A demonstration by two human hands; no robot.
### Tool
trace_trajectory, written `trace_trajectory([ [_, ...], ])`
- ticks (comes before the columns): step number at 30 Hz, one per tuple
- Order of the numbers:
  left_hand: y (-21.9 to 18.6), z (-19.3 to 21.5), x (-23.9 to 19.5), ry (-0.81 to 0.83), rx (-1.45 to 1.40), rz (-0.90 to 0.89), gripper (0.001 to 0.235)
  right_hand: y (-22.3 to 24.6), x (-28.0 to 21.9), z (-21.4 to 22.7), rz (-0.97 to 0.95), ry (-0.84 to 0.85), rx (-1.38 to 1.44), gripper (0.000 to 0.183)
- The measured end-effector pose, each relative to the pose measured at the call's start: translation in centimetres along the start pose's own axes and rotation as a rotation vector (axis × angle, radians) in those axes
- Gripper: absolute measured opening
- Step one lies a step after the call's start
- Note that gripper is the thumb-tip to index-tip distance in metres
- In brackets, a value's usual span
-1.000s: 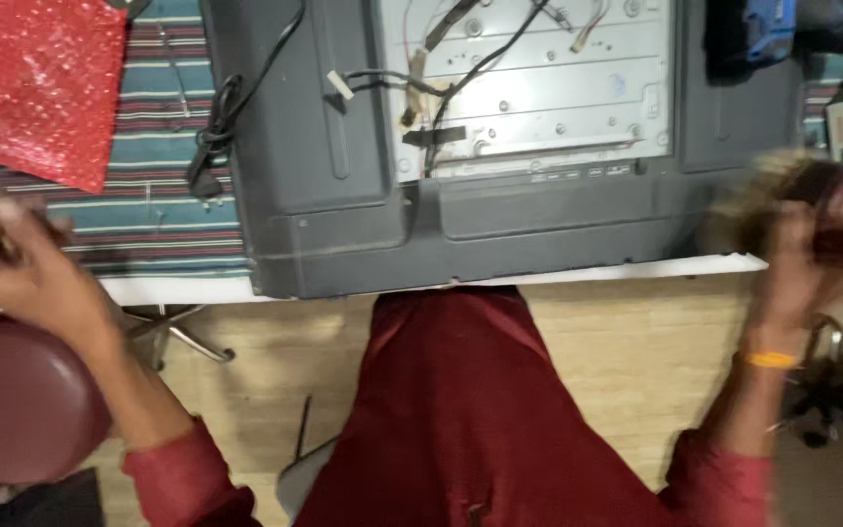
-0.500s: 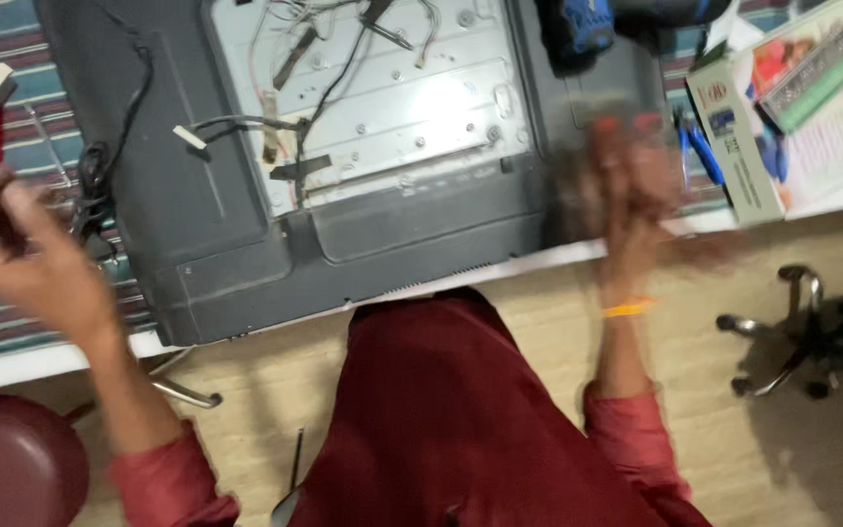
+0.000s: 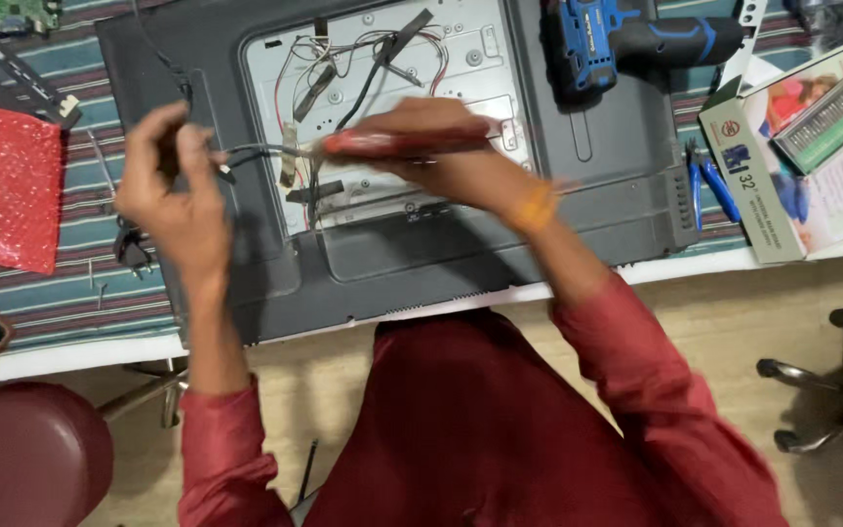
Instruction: The person uses a cordless drill to remove screws from the back of a CRT television, then brushes dust from the interior. They remove the mainboard, brush it, and reinstall it, securing it with screws. The person also handles internal wires and connectors during the process.
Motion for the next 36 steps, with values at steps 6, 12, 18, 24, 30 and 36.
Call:
trace_trajectory([
  [6, 2.9, 3.4, -0.7, -0.036, 0.043, 0.104, 0.017, -9.6, 0.9, -3.7, -0.407, 0.185, 0.318, 0.050],
  [12, 7.4, 11.6, -5.7, -0.150, 0.053, 0.297, 0.016, -12.7, -22.0, 10.2, -0.739, 0.594, -0.418, 0.050],
  [18, 9.1, 13.0, -6.7, -0.201, 0.065, 0.348, 0.015, 1.1, -20.8, 17.4, -0.605, 0.075, -0.376, 0.045],
  [24, 4.9, 2.9, 1.9, -0.003, -0.015, 0.088, 0.013, 2.3, 1.7, 0.4, -0.157, -0.040, 0.053, 0.030],
  [30, 3.0, 6.1, 1.4, 0.034, 0.086, -0.062, 0.017, -7.6, 0.7, 0.5, -0.163, 0.483, 0.066, 0.054],
  [36, 7.3, 14.6, -4.4, -0.188, 0.060, 0.318, 0.016, -10.5, -12.9, 12.3, -0.593, 0.666, -0.771, 0.054],
])
Point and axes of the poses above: each hand's wrist, its own x-axis towards the middle knuckle, its own z-axis out of the back of the hand, y = z × x, the point moved 6 cm from there along x, towards the middle knuckle, and after that the axes turned 13 degrees about z, right-handed, at the moved point
